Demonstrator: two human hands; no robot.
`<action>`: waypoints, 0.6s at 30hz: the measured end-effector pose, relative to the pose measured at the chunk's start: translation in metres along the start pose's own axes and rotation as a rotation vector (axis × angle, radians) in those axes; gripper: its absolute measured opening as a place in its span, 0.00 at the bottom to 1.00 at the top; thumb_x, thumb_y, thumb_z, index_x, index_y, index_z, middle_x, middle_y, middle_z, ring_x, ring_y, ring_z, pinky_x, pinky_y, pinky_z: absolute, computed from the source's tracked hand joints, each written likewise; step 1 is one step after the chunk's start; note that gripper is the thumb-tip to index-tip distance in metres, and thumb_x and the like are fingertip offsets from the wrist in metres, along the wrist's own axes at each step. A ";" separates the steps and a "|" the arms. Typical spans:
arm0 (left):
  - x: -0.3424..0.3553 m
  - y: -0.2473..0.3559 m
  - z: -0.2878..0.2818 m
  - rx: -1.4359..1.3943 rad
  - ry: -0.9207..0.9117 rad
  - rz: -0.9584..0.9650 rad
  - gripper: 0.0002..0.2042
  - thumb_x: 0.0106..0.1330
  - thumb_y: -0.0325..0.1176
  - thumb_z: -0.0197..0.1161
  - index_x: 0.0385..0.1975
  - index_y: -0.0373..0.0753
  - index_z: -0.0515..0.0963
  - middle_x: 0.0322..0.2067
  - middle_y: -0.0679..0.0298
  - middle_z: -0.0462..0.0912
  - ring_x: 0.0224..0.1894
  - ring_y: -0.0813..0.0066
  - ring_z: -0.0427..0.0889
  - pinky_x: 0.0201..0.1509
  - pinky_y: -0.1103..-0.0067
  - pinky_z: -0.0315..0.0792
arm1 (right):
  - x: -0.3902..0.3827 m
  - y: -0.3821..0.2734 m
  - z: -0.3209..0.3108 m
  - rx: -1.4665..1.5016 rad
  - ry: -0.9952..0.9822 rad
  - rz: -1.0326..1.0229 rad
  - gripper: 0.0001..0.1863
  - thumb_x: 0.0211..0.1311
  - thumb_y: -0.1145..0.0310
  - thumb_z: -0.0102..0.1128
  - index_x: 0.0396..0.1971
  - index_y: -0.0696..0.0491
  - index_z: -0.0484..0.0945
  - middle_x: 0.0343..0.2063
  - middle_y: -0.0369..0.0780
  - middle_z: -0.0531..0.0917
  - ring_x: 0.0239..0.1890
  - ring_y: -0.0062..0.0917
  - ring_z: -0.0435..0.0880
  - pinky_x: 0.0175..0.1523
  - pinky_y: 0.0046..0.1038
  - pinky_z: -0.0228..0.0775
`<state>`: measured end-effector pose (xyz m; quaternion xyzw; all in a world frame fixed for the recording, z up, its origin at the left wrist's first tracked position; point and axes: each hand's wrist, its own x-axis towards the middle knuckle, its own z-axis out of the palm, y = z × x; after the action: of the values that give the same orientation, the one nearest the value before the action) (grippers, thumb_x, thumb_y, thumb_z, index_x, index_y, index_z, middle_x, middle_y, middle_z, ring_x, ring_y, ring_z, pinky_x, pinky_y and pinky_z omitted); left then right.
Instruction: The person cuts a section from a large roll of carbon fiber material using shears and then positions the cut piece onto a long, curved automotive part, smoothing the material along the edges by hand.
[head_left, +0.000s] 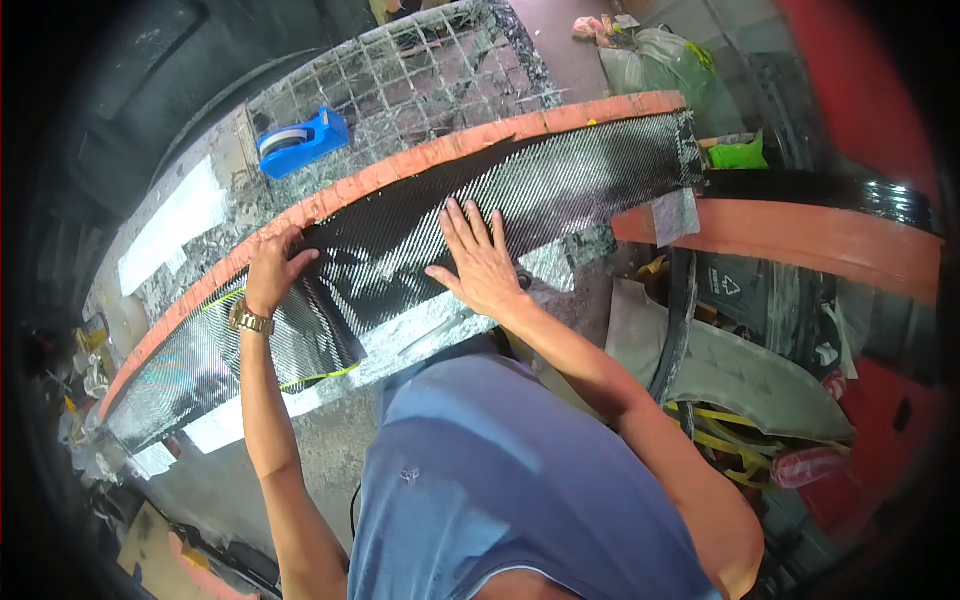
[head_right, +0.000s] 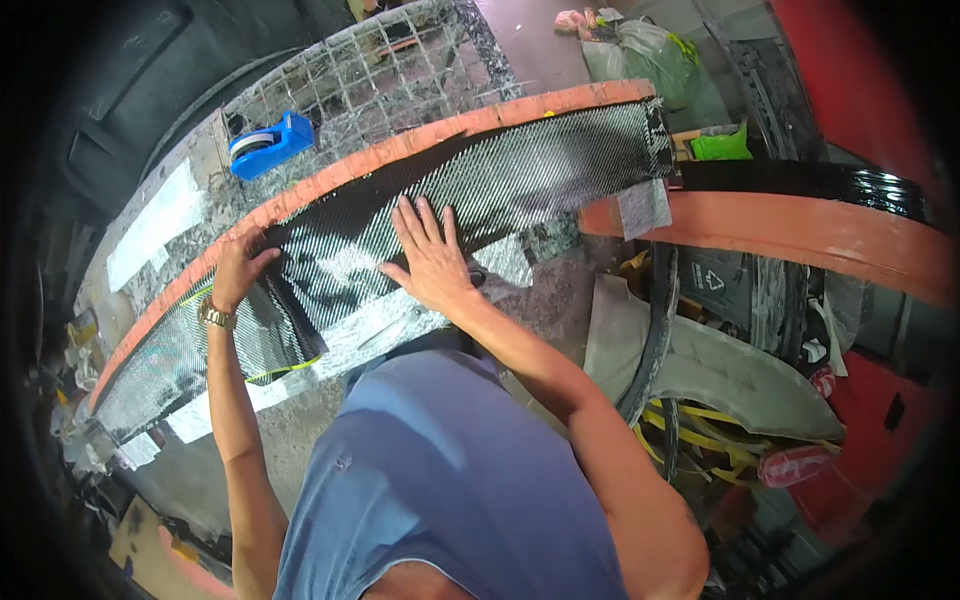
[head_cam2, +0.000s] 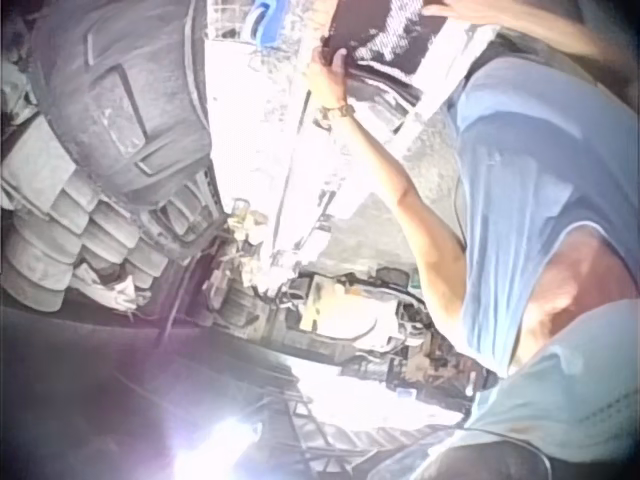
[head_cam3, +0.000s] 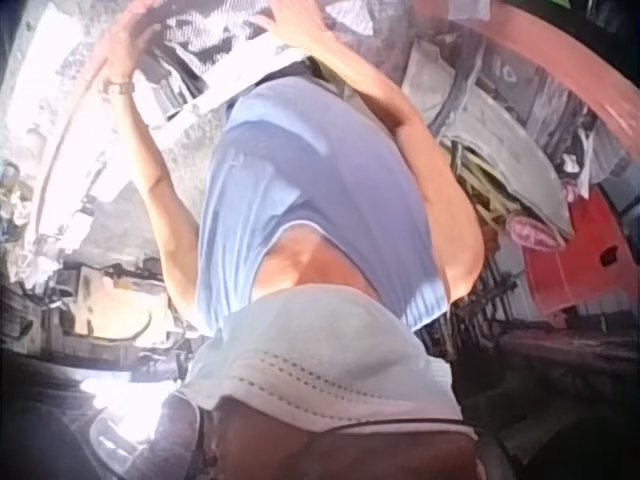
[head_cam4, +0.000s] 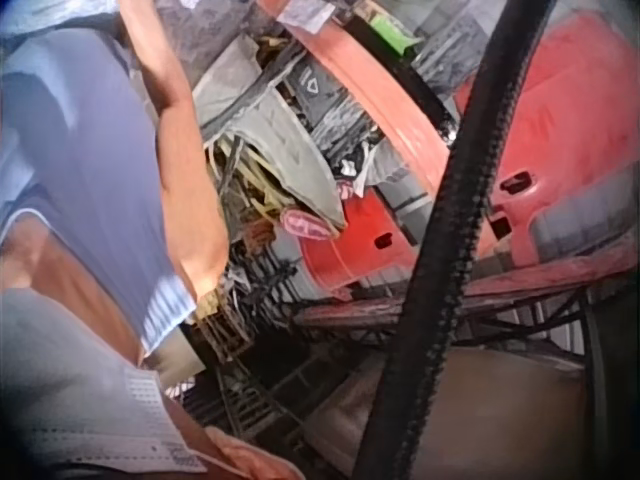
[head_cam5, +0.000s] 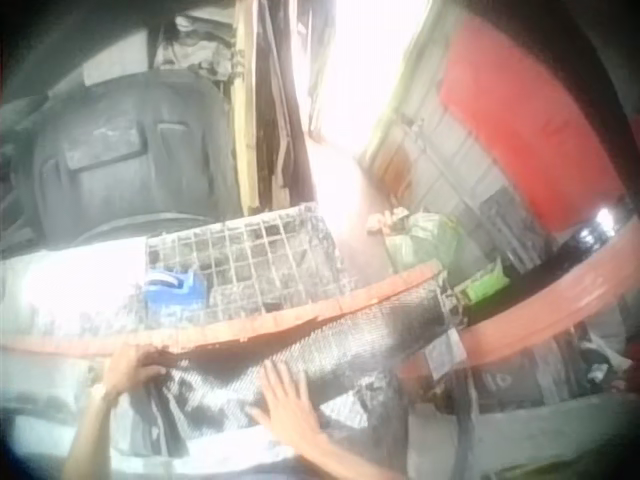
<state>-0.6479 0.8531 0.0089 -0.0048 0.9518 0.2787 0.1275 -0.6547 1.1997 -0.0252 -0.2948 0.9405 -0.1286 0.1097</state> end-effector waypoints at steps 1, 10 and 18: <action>-0.001 -0.001 0.000 0.005 -0.002 -0.004 0.16 0.56 0.35 0.72 0.40 0.34 0.79 0.29 0.51 0.83 0.33 0.54 0.83 0.37 0.67 0.73 | -0.005 0.002 -0.005 -0.027 0.010 0.059 0.46 0.69 0.38 0.41 0.72 0.60 0.48 0.74 0.49 0.46 0.77 0.46 0.40 0.75 0.55 0.29; 0.000 -0.010 0.006 -0.024 0.023 0.083 0.15 0.56 0.33 0.72 0.41 0.34 0.78 0.31 0.52 0.84 0.34 0.55 0.83 0.39 0.68 0.73 | -0.075 0.055 -0.018 -0.200 -0.055 0.214 0.47 0.67 0.37 0.43 0.72 0.62 0.50 0.74 0.49 0.49 0.76 0.44 0.43 0.75 0.54 0.29; 0.000 -0.011 0.007 -0.025 0.034 0.124 0.14 0.57 0.34 0.71 0.36 0.34 0.77 0.29 0.53 0.82 0.32 0.55 0.80 0.37 0.66 0.72 | -0.063 -0.001 -0.009 -0.092 -0.110 0.033 0.48 0.66 0.35 0.43 0.71 0.61 0.52 0.74 0.47 0.49 0.77 0.40 0.42 0.76 0.52 0.26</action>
<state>-0.6452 0.8476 -0.0020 0.0481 0.9487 0.2980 0.0938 -0.6060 1.2369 -0.0080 -0.2907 0.9427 -0.0673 0.1496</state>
